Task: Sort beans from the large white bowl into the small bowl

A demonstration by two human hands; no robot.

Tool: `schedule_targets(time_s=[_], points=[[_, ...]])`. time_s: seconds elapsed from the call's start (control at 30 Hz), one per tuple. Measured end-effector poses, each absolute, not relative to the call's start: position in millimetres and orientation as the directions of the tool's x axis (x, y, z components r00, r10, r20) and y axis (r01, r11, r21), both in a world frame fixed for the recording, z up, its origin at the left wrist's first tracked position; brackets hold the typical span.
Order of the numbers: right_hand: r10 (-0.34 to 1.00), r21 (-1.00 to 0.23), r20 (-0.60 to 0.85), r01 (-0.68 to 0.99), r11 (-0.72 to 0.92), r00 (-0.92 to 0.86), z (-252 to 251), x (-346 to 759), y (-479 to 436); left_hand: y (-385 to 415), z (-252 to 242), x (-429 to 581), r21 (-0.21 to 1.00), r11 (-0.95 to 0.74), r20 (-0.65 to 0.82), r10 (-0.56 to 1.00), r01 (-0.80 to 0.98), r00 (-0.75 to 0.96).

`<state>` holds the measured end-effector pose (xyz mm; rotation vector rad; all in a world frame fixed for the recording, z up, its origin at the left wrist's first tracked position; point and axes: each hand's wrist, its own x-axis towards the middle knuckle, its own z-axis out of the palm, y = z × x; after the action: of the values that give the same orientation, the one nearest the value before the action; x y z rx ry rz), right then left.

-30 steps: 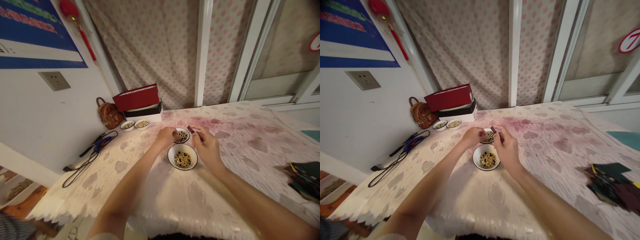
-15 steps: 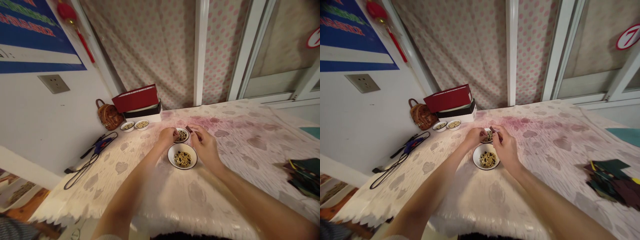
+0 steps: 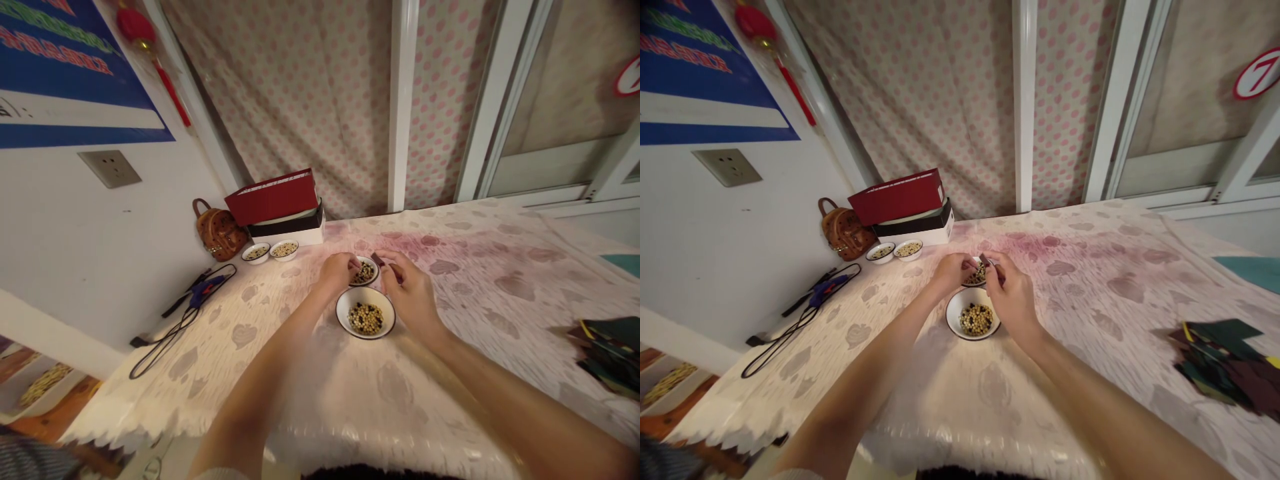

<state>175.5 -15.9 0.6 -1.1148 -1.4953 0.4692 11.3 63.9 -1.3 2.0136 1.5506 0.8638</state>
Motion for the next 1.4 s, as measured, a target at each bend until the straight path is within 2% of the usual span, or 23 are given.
schedule_targets(time_s=[0.07,0.13,0.2,0.3,0.57,1.4], points=[[0.835,-0.798,0.541,0.377,0.469,0.105,0.3,175.2,-15.9,55.8,-3.1,9.2,0.900,-0.213,0.180,0.976,0.381,0.119],[0.834,-0.795,0.543,0.380,0.473,0.098,-0.6,174.4,-15.8,42.5,-2.8,7.2,0.992,-0.124,0.120,0.983,0.014,0.141],[0.830,-0.787,0.553,0.377,0.489,0.076,-1.8,173.2,-16.0,27.0,-0.7,5.8,0.965,-0.034,0.087,0.976,-0.259,0.199],[0.823,-0.770,0.568,0.370,0.520,0.026,-3.4,171.2,-17.4,9.7,3.0,5.6,0.905,0.034,0.065,0.974,-0.424,0.215],[0.837,-0.761,0.546,0.399,0.512,-0.033,-3.7,169.8,-20.7,5.8,5.7,5.5,0.884,0.065,0.045,0.973,-0.462,0.224],[0.835,-0.735,0.547,0.444,0.513,-0.060,-6.8,169.3,-18.3,4.5,2.3,4.1,0.936,-0.035,0.108,0.976,-0.351,0.191]])
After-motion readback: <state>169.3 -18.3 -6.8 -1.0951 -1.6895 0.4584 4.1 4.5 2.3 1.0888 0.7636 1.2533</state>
